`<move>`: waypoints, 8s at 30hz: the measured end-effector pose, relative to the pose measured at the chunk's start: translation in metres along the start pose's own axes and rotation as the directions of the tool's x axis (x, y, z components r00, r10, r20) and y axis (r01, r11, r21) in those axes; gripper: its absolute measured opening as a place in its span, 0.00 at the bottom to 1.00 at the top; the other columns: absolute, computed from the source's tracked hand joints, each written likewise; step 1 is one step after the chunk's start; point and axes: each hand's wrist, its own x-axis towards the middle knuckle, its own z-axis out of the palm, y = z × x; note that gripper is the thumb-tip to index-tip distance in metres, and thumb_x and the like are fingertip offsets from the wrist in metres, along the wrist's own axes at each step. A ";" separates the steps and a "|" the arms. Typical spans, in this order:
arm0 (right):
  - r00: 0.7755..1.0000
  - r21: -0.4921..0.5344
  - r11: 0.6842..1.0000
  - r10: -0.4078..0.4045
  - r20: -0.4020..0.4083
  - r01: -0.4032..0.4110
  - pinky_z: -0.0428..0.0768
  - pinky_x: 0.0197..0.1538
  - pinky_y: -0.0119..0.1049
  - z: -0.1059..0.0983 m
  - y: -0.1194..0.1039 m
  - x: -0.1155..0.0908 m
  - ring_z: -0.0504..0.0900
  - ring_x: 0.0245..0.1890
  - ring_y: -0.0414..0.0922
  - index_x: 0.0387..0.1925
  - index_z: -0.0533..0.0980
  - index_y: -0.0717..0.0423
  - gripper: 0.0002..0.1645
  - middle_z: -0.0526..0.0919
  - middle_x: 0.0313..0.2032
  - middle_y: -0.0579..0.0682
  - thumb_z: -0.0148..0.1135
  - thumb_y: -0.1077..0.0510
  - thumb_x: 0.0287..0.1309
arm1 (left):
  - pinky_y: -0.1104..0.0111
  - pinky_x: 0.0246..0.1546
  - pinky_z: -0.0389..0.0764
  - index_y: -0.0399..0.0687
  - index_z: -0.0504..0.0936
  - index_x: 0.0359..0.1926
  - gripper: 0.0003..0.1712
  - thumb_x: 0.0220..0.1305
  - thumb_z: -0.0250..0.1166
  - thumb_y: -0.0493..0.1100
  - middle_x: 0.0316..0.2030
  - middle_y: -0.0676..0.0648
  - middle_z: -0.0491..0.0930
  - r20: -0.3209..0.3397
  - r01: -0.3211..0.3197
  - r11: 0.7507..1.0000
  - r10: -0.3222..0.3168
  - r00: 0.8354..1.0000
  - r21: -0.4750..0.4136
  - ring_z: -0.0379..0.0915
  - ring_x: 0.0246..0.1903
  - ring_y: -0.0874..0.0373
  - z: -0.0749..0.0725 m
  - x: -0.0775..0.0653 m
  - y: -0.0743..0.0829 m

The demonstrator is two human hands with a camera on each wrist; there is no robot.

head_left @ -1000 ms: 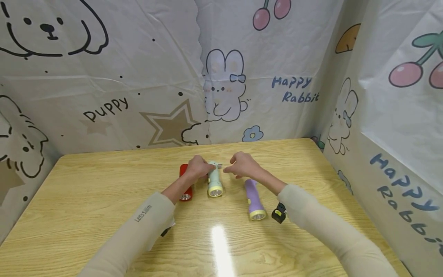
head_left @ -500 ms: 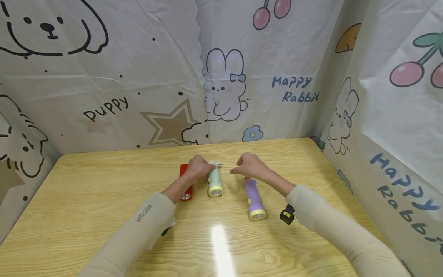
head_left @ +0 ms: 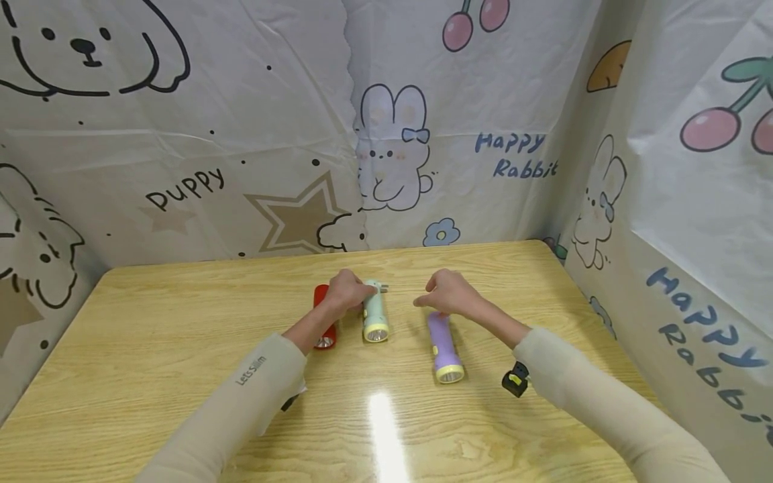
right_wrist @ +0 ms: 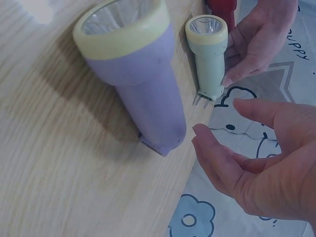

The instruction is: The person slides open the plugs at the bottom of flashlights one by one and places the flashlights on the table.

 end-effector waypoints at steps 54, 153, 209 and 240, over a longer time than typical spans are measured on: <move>0.998 0.037 0.997 0.060 0.008 -0.061 0.80 0.18 0.37 0.019 0.045 -0.023 0.74 0.11 0.43 0.09 0.65 0.51 0.31 0.73 0.10 0.49 0.73 0.45 0.53 | 0.68 0.24 0.72 0.35 0.80 0.25 0.15 0.66 0.67 0.41 0.30 0.40 0.79 -0.001 0.009 1.000 -0.009 1.000 -0.001 0.68 0.22 0.55 0.002 0.006 -0.003; 0.995 -0.152 0.988 0.019 -0.095 -0.033 0.77 0.25 0.36 -0.003 0.020 -0.012 0.79 0.26 0.47 0.35 0.79 0.65 0.18 0.80 0.29 0.54 0.73 0.54 0.54 | 0.71 0.22 0.69 0.37 0.77 0.19 0.18 0.64 0.68 0.39 0.25 0.44 0.76 0.019 -0.008 1.000 0.009 1.000 -0.005 0.66 0.21 0.56 -0.001 0.007 -0.003; 0.958 -0.024 0.992 -0.123 -0.260 0.121 0.84 0.38 0.46 0.005 0.006 -0.011 0.84 0.39 0.55 0.52 0.75 0.70 0.29 0.83 0.44 0.62 0.74 0.55 0.55 | 0.71 0.19 0.64 0.41 0.70 0.21 0.19 0.66 0.65 0.42 0.17 0.49 0.63 -0.054 -0.062 0.998 0.062 0.997 -0.002 0.61 0.18 0.59 -0.006 0.004 -0.004; 0.940 -0.016 0.990 -0.140 -0.312 0.142 0.83 0.39 0.46 0.007 -0.003 -0.008 0.82 0.39 0.53 0.52 0.74 0.68 0.29 0.82 0.43 0.61 0.74 0.56 0.55 | 0.56 0.49 0.79 0.33 0.78 0.58 0.25 0.68 0.64 0.47 0.49 0.38 0.81 -0.194 -0.321 0.947 0.313 0.930 -0.009 0.78 0.49 0.46 0.005 -0.008 0.013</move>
